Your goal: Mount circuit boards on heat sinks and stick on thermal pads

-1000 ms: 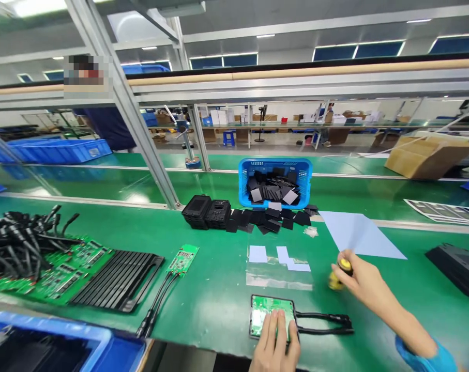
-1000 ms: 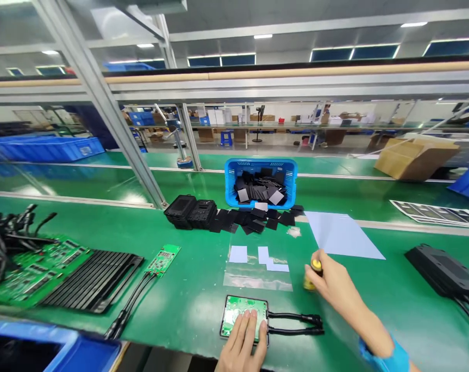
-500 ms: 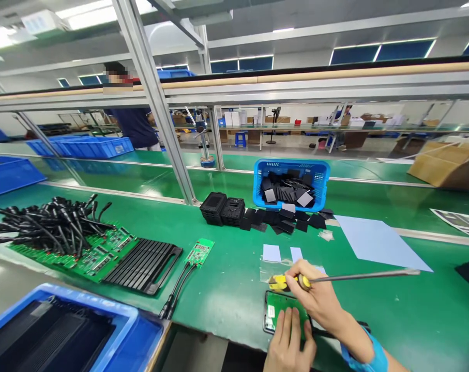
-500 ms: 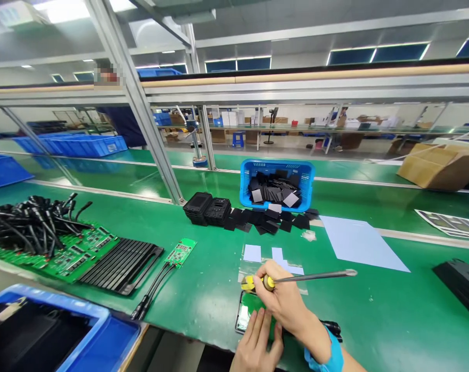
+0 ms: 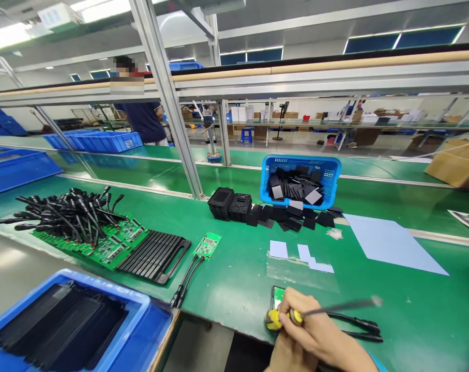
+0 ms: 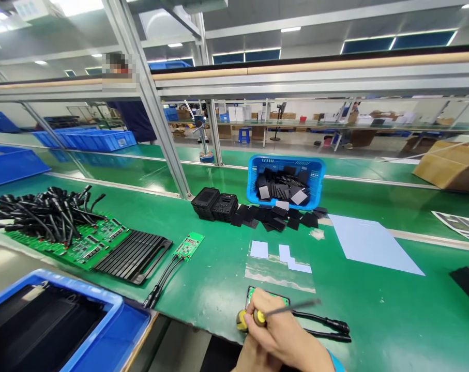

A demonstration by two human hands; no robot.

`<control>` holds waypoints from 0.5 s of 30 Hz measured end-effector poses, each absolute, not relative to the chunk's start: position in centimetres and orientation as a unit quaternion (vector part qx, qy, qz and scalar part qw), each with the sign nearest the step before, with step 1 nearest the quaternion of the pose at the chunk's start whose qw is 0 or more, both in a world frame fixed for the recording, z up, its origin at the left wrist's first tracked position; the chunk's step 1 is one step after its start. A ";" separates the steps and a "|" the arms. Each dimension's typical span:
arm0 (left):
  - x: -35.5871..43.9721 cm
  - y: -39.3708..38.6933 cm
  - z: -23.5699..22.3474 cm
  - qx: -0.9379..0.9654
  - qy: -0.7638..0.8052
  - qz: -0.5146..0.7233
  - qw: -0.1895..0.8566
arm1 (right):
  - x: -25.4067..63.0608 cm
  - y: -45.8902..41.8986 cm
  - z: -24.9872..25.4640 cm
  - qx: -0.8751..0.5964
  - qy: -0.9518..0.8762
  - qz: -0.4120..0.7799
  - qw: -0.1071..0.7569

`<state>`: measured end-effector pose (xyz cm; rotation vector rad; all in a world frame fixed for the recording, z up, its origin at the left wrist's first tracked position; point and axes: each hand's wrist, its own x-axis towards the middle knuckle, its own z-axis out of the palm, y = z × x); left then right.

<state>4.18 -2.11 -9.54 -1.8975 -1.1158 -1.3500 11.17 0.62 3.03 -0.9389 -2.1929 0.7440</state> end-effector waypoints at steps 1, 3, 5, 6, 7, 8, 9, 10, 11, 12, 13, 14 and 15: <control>3.9 -2.2 -9.4 -0.715 -0.404 -0.499 0.276 | 11.6 0.6 3.2 -0.378 -0.813 0.293 0.331; 2.8 -2.1 -8.6 -0.739 -0.373 -0.487 0.279 | 13.0 0.7 3.8 -0.421 -0.754 0.311 0.397; 0.9 -1.7 -7.2 -0.799 -0.346 -0.433 0.234 | 14.8 0.6 4.4 -0.462 -0.694 0.308 0.459; -0.1 -1.3 -6.4 -0.838 -0.328 -0.395 0.183 | 15.6 0.3 4.7 -0.475 -0.674 0.302 0.478; -1.2 -0.9 -5.5 -0.880 -0.311 -0.343 0.101 | 16.3 0.0 4.7 -0.480 -0.668 0.292 0.488; -2.2 -0.3 -4.8 -0.899 -0.298 -0.320 0.018 | 16.7 -0.3 4.5 -0.475 -0.677 0.278 0.489; -3.1 0.2 -4.1 -0.911 -0.282 -0.295 -0.059 | 17.0 -0.7 4.2 -0.464 -0.700 0.262 0.475; -3.8 0.8 -3.6 -0.915 -0.270 -0.278 -0.116 | 17.1 -1.0 3.7 -0.452 -0.728 0.244 0.455; -4.3 1.2 -3.2 -0.914 -0.261 -0.269 -0.156 | 17.1 -1.3 3.2 -0.443 -0.754 0.229 0.427; -4.6 1.6 -3.0 -0.913 -0.256 -0.259 -0.182 | 17.0 -1.5 2.7 -0.441 -0.775 0.218 0.396; -4.8 1.9 -2.9 -0.912 -0.254 -0.255 -0.195 | 17.1 -1.5 2.4 -0.446 -0.787 0.205 0.373; -4.8 2.0 -2.9 -0.910 -0.255 -0.256 -0.202 | 17.2 -1.5 2.3 -0.457 -0.790 0.192 0.362; -4.7 2.0 -2.9 -0.909 -0.255 -0.260 -0.204 | 17.3 -1.4 2.4 -0.468 -0.785 0.178 0.364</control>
